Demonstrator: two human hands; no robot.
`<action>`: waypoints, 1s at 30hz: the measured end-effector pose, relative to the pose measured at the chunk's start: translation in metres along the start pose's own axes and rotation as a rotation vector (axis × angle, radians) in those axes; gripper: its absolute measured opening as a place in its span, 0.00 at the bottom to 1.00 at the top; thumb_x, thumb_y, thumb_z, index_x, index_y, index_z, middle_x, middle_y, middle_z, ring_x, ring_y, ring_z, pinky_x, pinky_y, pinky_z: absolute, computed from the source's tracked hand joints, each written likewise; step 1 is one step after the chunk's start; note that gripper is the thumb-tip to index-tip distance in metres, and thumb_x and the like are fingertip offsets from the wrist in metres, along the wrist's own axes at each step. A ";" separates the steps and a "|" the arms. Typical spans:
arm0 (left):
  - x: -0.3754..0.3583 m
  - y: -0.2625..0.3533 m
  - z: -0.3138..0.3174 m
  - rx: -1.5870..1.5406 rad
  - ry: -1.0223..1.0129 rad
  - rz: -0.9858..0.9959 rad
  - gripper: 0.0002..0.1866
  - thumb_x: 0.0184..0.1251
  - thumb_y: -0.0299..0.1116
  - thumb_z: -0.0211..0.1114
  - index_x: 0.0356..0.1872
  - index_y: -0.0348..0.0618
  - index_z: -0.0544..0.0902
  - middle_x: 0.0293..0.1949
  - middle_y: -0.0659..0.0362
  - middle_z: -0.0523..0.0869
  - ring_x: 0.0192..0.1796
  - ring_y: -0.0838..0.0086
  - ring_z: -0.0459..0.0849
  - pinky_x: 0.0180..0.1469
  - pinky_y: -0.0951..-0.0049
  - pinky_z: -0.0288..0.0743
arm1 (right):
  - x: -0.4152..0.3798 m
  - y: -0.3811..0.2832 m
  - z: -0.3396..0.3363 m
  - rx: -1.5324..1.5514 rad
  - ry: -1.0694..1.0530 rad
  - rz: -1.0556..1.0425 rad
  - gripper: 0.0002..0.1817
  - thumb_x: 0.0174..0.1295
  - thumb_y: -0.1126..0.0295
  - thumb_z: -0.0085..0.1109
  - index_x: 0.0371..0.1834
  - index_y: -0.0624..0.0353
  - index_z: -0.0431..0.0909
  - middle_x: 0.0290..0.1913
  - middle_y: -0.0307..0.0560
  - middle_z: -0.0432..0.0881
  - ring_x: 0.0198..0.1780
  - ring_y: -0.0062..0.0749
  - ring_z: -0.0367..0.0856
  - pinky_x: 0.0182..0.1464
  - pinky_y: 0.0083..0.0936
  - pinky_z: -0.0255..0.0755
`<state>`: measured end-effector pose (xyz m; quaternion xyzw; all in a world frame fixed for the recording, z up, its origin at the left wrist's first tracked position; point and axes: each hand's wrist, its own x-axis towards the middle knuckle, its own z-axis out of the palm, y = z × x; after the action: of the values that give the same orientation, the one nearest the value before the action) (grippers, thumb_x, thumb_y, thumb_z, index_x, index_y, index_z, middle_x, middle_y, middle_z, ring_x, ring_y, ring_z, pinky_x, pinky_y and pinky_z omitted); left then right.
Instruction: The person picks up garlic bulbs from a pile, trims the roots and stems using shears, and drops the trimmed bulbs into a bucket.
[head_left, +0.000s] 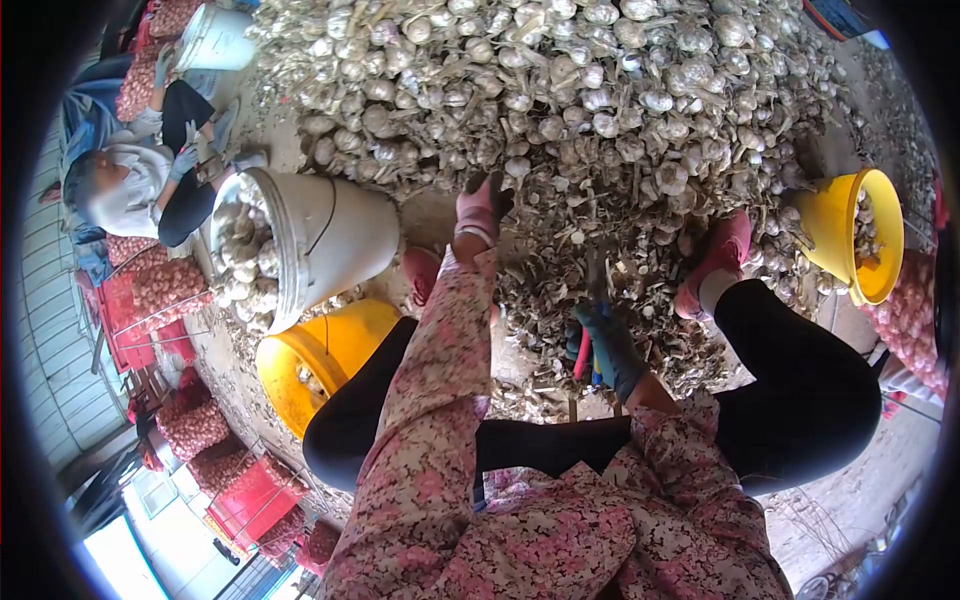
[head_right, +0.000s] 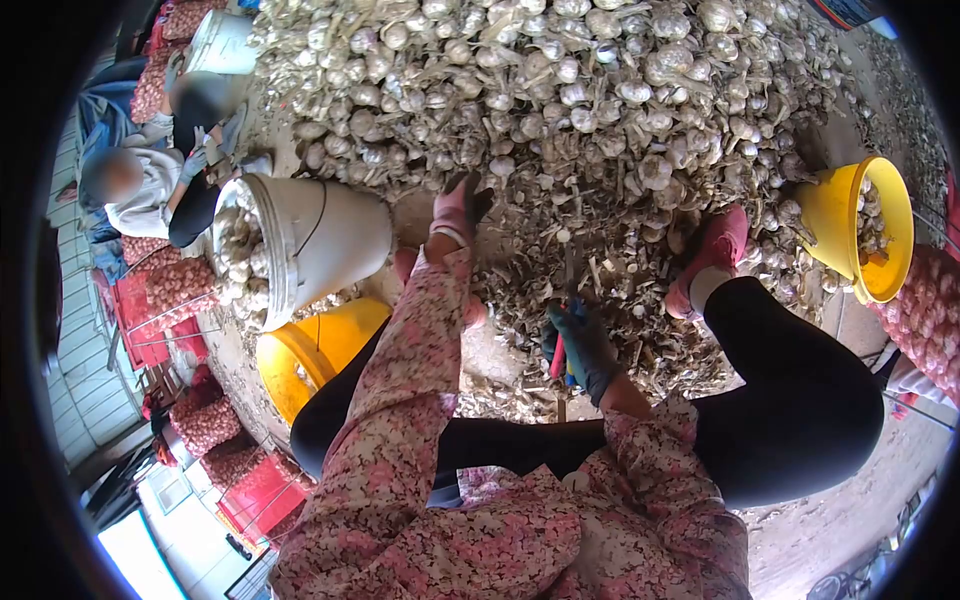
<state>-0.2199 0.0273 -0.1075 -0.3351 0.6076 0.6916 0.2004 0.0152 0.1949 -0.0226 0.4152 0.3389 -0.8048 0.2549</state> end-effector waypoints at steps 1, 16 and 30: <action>0.033 -0.017 0.008 0.197 0.004 0.014 0.26 0.57 0.39 0.66 0.54 0.37 0.76 0.51 0.44 0.78 0.45 0.52 0.84 0.48 0.64 0.79 | 0.000 -0.002 0.001 0.001 0.013 -0.003 0.15 0.59 0.57 0.64 0.37 0.55 0.73 0.26 0.41 0.77 0.23 0.27 0.77 0.26 0.28 0.76; -0.031 -0.038 -0.008 0.052 -0.272 0.490 0.23 0.58 0.21 0.64 0.56 0.44 0.73 0.43 0.53 0.84 0.33 0.67 0.85 0.24 0.71 0.76 | -0.013 -0.044 0.010 -1.030 0.262 -0.614 0.24 0.53 0.58 0.65 0.51 0.58 0.72 0.32 0.52 0.80 0.34 0.48 0.80 0.41 0.37 0.74; -0.203 -0.045 -0.027 0.596 -0.183 0.632 0.30 0.45 0.23 0.72 0.53 0.40 0.73 0.45 0.53 0.83 0.48 0.68 0.82 0.52 0.71 0.75 | -0.077 -0.038 0.006 -1.750 0.238 -0.882 0.38 0.52 0.54 0.64 0.63 0.63 0.64 0.44 0.56 0.78 0.43 0.48 0.78 0.47 0.41 0.71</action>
<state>-0.0421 0.0355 0.0028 0.0022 0.8329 0.5403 0.1201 0.0259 0.2245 0.0578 -0.0049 0.9625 -0.2463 0.1136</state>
